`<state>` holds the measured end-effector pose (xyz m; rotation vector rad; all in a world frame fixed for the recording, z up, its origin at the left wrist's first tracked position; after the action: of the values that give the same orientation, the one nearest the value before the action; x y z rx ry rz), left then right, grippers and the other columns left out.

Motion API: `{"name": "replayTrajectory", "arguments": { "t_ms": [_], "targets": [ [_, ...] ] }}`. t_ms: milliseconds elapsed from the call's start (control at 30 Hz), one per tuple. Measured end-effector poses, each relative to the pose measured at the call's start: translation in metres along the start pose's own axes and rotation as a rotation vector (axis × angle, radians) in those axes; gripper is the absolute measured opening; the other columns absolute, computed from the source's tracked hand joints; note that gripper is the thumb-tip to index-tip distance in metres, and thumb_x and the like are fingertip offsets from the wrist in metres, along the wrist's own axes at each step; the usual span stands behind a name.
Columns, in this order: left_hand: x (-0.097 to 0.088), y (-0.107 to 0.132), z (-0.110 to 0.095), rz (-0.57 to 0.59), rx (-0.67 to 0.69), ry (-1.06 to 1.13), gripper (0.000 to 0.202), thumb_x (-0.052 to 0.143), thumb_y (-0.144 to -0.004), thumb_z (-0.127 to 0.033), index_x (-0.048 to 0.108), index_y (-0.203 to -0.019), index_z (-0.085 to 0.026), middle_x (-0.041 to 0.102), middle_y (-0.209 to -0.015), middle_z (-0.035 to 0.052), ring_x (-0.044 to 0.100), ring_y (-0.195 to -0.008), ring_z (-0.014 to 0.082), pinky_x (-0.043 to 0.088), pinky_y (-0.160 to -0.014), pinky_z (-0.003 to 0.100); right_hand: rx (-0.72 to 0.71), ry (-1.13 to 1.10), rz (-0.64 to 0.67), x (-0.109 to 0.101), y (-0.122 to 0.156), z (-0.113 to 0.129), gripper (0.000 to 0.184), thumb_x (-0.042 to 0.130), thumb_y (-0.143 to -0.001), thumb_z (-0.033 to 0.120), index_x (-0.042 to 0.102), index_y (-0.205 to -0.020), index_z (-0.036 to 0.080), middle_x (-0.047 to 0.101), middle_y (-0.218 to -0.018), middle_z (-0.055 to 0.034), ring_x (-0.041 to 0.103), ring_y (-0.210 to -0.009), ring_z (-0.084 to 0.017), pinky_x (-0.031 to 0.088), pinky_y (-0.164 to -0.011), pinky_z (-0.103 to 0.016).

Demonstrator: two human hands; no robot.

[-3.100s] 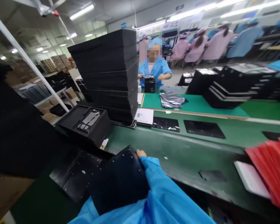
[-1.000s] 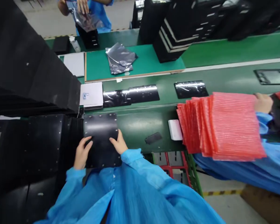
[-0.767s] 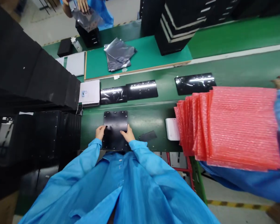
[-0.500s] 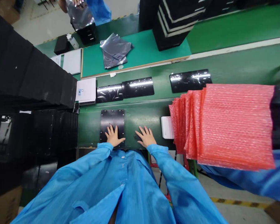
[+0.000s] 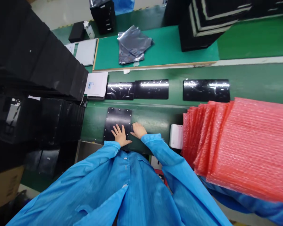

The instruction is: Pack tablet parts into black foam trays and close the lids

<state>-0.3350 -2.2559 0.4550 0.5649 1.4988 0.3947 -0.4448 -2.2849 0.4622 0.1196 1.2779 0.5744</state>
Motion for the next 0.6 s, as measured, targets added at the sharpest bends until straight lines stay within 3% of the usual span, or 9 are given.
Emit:
{"name": "replayTrajectory", "arguments": {
  "t_ms": [133, 300, 400, 600],
  "targets": [
    [0.000, 0.004, 0.005, -0.015, 0.025, 0.048, 0.122, 0.068, -0.062, -0.064, 0.008, -0.151, -0.007, 0.002, -0.154, 0.0303, -0.001, -0.141, 0.0495, 0.006, -0.108, 0.068, -0.042, 0.003, -0.011, 0.002, 0.005, 0.005, 0.044, 0.059, -0.087, 0.037, 0.051, -0.120, 0.009, 0.059, -0.115, -0.0181, 0.056, -0.107, -0.027, 0.044, -0.091, -0.035],
    [-0.003, 0.010, 0.014, -0.011, 0.057, 0.109, 0.117, 0.071, -0.063, -0.058, 0.008, -0.152, -0.012, 0.000, -0.156, 0.0259, -0.004, -0.142, 0.0443, 0.005, -0.112, 0.062, 0.084, 0.050, -0.206, -0.003, 0.028, -0.002, 0.061, 0.062, -0.082, 0.037, 0.042, -0.135, 0.012, 0.043, -0.140, -0.0219, 0.041, -0.126, -0.037, 0.039, -0.098, -0.050],
    [-0.003, 0.009, 0.019, 0.008, 0.068, 0.137, 0.117, 0.071, -0.064, -0.056, 0.008, -0.152, -0.012, -0.002, -0.156, 0.0261, -0.007, -0.142, 0.0443, 0.002, -0.112, 0.062, 0.147, 0.036, -0.125, 0.006, 0.032, -0.006, 0.051, 0.056, -0.085, 0.030, 0.045, -0.132, 0.012, 0.049, -0.133, -0.0218, 0.050, -0.116, -0.034, 0.046, -0.089, -0.043],
    [0.003, 0.003, 0.017, 0.055, 0.081, 0.161, 0.118, 0.074, -0.062, -0.052, 0.008, -0.151, -0.010, -0.003, -0.155, 0.0281, -0.009, -0.140, 0.0473, 0.000, -0.109, 0.067, -0.055, 0.057, 0.079, 0.009, 0.006, 0.017, 0.035, 0.060, -0.082, 0.020, 0.054, -0.115, 0.011, 0.057, -0.115, -0.0196, 0.057, -0.104, -0.029, 0.048, -0.084, -0.036]
  ]
}}
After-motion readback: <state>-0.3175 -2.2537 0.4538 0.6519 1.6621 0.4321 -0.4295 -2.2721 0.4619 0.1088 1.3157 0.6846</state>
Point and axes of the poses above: each hand's wrist, its own y-axis away from the middle knuckle, its own x-axis out of the palm, z = x × y, the point moved 9 cm from there along -y, towards the middle knuckle
